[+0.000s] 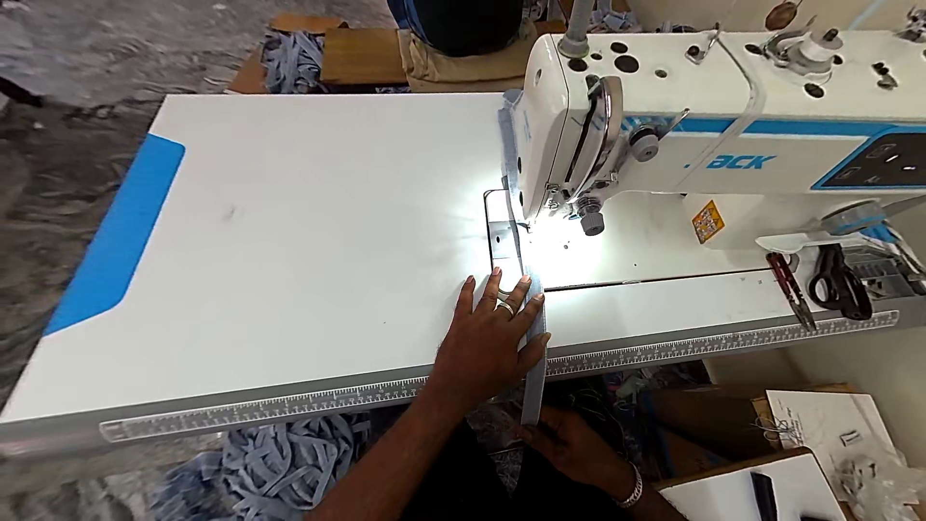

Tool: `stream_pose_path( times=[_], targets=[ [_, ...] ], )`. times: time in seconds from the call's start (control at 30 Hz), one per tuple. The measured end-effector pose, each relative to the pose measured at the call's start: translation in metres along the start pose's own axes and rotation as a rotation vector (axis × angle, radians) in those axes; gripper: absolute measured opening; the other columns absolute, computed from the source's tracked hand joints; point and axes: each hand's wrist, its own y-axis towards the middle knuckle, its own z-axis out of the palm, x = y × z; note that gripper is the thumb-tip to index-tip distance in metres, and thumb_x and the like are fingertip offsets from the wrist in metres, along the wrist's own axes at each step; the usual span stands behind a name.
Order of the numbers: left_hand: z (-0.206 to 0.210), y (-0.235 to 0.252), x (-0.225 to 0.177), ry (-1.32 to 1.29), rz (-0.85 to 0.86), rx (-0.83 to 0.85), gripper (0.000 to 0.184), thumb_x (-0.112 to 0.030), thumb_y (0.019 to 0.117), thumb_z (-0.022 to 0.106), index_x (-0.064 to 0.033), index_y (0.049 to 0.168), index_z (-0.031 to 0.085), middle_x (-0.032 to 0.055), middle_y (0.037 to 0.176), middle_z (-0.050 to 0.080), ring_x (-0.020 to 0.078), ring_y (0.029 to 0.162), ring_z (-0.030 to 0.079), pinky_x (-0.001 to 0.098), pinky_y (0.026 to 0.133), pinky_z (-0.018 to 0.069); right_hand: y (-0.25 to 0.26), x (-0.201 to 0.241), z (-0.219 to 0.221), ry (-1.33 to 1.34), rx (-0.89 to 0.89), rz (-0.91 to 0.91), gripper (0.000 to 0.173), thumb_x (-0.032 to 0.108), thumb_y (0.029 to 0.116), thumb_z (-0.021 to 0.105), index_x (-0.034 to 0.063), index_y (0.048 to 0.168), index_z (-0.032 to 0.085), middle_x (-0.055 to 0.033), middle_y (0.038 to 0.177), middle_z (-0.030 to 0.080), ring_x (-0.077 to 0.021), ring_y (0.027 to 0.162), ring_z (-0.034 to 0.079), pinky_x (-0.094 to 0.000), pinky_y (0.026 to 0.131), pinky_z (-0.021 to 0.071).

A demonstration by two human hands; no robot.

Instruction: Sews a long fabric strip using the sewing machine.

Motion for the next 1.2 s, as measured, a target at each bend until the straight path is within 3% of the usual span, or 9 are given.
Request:
stream_pose_path(
  times=[0.1, 0.23, 0.37, 0.53, 0.67, 0.77, 1.07, 1.13, 1.2],
  targets=[
    [0.001, 0.0, 0.001, -0.002, 0.0, 0.009, 0.06, -0.059, 0.1049, 0.032, -0.0283, 0.151, 0.055, 0.0003, 0.163, 0.043, 0.0374, 0.155, 0.026, 0.0686, 0.122, 0.0145, -0.002, 0.004, -0.002, 0.035, 0.009, -0.031, 0.029, 0.029, 0.1054, 0.058, 0.0046, 0.113, 0.071, -0.0025, 0.096, 0.072, -0.0064, 0.083, 0.067, -0.0256, 0.078, 0.0565],
    [0.001, -0.001, 0.001, -0.01, 0.009, 0.0, 0.059, -0.059, 0.1046, 0.034, -0.027, 0.149, 0.057, 0.0024, 0.163, 0.043, 0.0385, 0.155, 0.025, 0.0693, 0.122, 0.0135, -0.004, 0.009, 0.0, 0.177, 0.006, -0.091, 0.038, 0.026, 0.1069, 0.053, 0.0002, 0.134, 0.055, -0.0041, 0.111, 0.066, -0.0048, 0.089, 0.063, -0.0244, 0.079, 0.0553],
    [0.002, -0.001, 0.002, -0.004, 0.013, -0.012, 0.056, -0.057, 0.1057, 0.033, -0.0295, 0.148, 0.058, 0.002, 0.162, 0.044, 0.0384, 0.155, 0.027, 0.0695, 0.122, 0.0163, -0.002, 0.008, -0.001, 0.231, -0.037, -0.062, 0.031, 0.026, 0.1079, 0.052, 0.0003, 0.124, 0.06, -0.0067, 0.103, 0.068, -0.0146, 0.082, 0.069, -0.0328, 0.075, 0.0611],
    [-0.003, -0.001, 0.001, -0.055, 0.0, 0.007, 0.058, -0.058, 0.1074, 0.03, -0.0279, 0.148, 0.059, 0.0003, 0.161, 0.046, 0.0387, 0.154, 0.028, 0.0697, 0.122, 0.0157, -0.007, 0.008, -0.003, 0.212, -0.031, 0.078, 0.027, 0.03, 0.1058, 0.058, 0.0055, 0.115, 0.066, -0.0033, 0.096, 0.072, -0.0115, 0.065, 0.068, -0.0279, 0.057, 0.06],
    [-0.008, 0.003, 0.0, -0.039, -0.059, 0.068, 0.073, -0.072, 0.1009, 0.029, -0.0265, 0.153, 0.051, -0.0011, 0.163, 0.042, 0.0415, 0.156, 0.021, 0.0771, 0.118, 0.0092, -0.009, 0.01, -0.007, 0.237, -0.044, 0.147, 0.024, 0.029, 0.1052, 0.059, 0.0075, 0.108, 0.069, -0.0011, 0.094, 0.073, -0.01, 0.061, 0.067, -0.0267, 0.055, 0.0592],
    [-0.006, 0.016, 0.005, 0.008, -0.092, 0.088, 0.076, -0.074, 0.1003, 0.025, -0.0278, 0.156, 0.047, -0.0039, 0.164, 0.041, 0.0417, 0.157, 0.019, 0.0821, 0.114, 0.0066, -0.01, 0.008, -0.007, 0.224, -0.022, 0.143, 0.025, 0.03, 0.1056, 0.058, 0.0075, 0.105, 0.069, -0.0003, 0.092, 0.072, -0.0091, 0.059, 0.066, -0.0263, 0.053, 0.0585],
    [-0.01, 0.072, 0.036, 0.056, -0.231, 0.124, 0.067, -0.069, 0.1024, 0.024, -0.0337, 0.153, 0.05, -0.0012, 0.167, 0.035, 0.0449, 0.157, 0.013, 0.0874, 0.108, 0.0033, -0.014, 0.009, -0.008, 0.116, 0.065, 0.197, 0.032, 0.037, 0.1056, 0.056, 0.0085, 0.101, 0.07, 0.0008, 0.087, 0.073, -0.0088, 0.059, 0.066, -0.027, 0.055, 0.059],
    [-0.013, 0.082, 0.038, 0.049, -0.251, 0.148, 0.065, -0.066, 0.1035, 0.024, -0.0336, 0.155, 0.047, -0.0007, 0.168, 0.032, 0.0441, 0.158, 0.01, 0.0864, 0.109, 0.0013, -0.015, 0.01, -0.019, -0.023, 0.141, 0.233, 0.035, 0.042, 0.1046, 0.057, 0.0096, 0.109, 0.07, -0.0015, 0.088, 0.071, -0.0112, 0.064, 0.068, -0.0305, 0.06, 0.0606],
    [-0.015, 0.088, 0.037, 0.036, -0.263, 0.167, 0.065, -0.064, 0.1043, 0.024, -0.0328, 0.157, 0.043, -0.0005, 0.169, 0.03, 0.043, 0.158, 0.009, 0.0854, 0.11, 0.0002, -0.018, 0.027, -0.043, -0.243, 0.22, 0.281, 0.038, 0.043, 0.104, 0.057, 0.0111, 0.121, 0.068, -0.0055, 0.094, 0.072, -0.0156, 0.076, 0.07, -0.0376, 0.072, 0.0614]
  ],
)
